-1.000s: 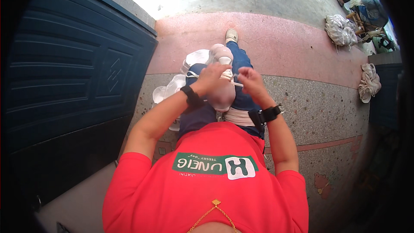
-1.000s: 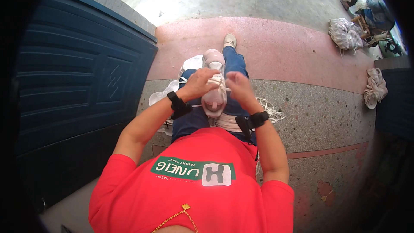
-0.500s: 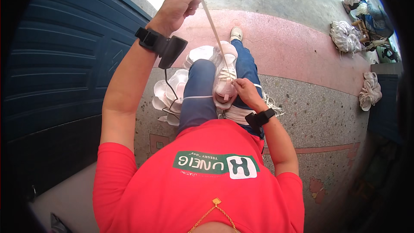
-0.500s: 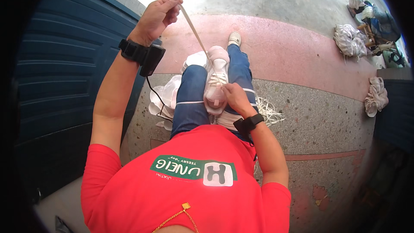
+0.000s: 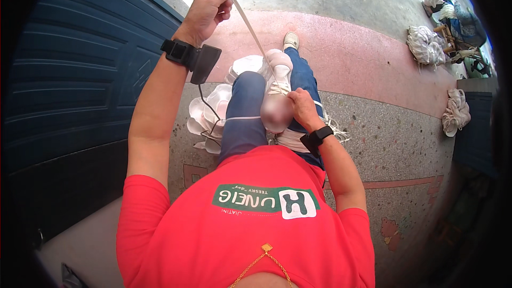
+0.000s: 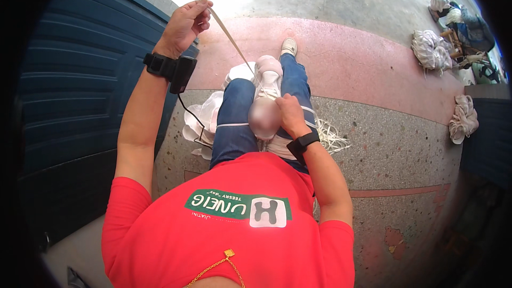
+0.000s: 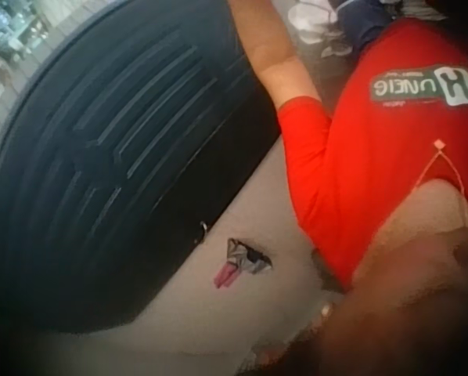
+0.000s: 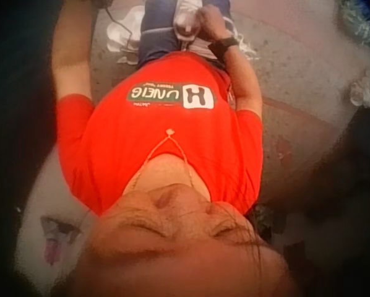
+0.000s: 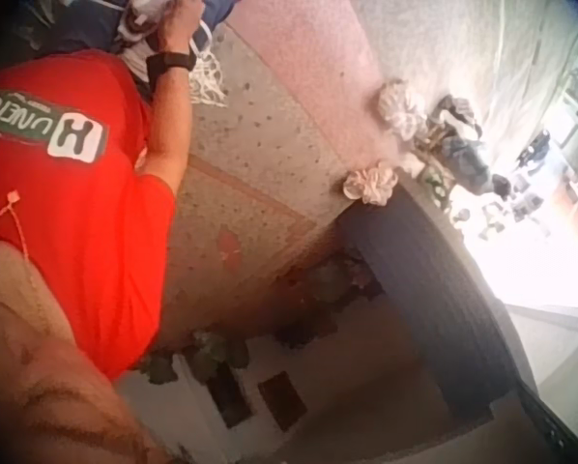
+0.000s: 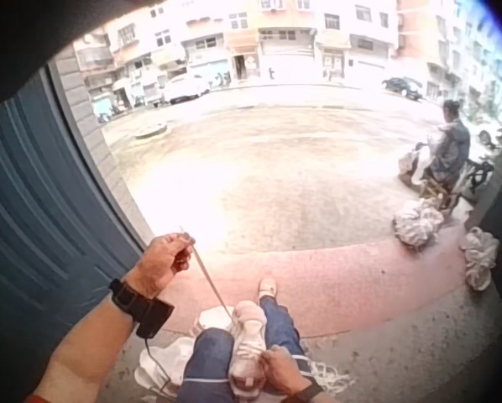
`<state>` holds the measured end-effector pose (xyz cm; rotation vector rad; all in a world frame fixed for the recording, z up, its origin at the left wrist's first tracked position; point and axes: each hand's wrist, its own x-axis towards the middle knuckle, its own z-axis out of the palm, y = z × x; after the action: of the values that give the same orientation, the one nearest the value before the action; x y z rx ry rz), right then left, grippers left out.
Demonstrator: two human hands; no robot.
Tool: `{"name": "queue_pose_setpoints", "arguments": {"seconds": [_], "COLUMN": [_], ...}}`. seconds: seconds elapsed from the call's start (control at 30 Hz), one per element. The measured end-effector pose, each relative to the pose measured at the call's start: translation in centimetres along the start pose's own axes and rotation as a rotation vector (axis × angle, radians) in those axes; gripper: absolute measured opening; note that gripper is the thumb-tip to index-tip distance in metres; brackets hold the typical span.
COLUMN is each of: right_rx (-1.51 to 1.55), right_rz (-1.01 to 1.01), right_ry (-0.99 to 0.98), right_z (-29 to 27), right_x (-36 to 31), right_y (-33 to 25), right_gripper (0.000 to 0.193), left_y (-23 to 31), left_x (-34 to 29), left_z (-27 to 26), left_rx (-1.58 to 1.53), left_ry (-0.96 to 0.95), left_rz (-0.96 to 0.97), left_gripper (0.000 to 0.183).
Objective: Lacing and preparing shoes in a manufacturing environment.
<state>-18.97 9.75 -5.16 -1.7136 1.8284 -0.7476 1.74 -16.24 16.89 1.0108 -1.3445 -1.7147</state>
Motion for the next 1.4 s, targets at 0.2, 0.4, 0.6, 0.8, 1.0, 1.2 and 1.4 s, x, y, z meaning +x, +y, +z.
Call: {"name": "queue_pose_setpoints", "arguments": {"seconds": [0.2, 0.4, 0.6, 0.8, 1.0, 1.2, 1.4], "right_rx": [0.005, 0.354, 0.378, 0.272, 0.29, 0.186, 0.184], "right_rz": [-0.007, 0.038, 0.155, 0.106, 0.184, 0.137, 0.167], "right_ry": [-0.119, -0.212, -0.126, -0.076, -0.022, -0.008, -0.007], "right_z": [-0.2, 0.0, 0.5, 1.3, 1.8, 2.0, 1.4], "right_x": [1.1, 1.5, 1.5, 1.4, 1.2, 1.4, 3.1], "right_y": [-0.8, 0.6, 0.1, -0.3, -0.9, -0.8, -1.9], "right_gripper": [0.018, 0.02, 0.021, 0.023, 0.023, 0.037, 0.045], "left_y": [-1.3, -8.2, -19.7, -22.9, -23.3, -22.6, -16.3], "left_x": [0.6, -0.5, -13.6, -14.7, -13.5, -13.2, -15.2], "left_z": [-2.0, -3.4, 5.1, 5.4, 6.1, 4.7, -12.0], "left_rx": [-0.044, 1.006, 1.441, 1.564, 1.394, 1.253, 1.495], "left_ry": [0.034, 0.065, -0.477, -0.245, -0.28, -0.217, -0.089], "left_rz": [0.023, 0.474, 0.333, 0.452, 0.233, 0.409, 0.315], "left_gripper": [0.022, 0.018, 0.015, 0.017, 0.018, 0.015, 0.017]}}
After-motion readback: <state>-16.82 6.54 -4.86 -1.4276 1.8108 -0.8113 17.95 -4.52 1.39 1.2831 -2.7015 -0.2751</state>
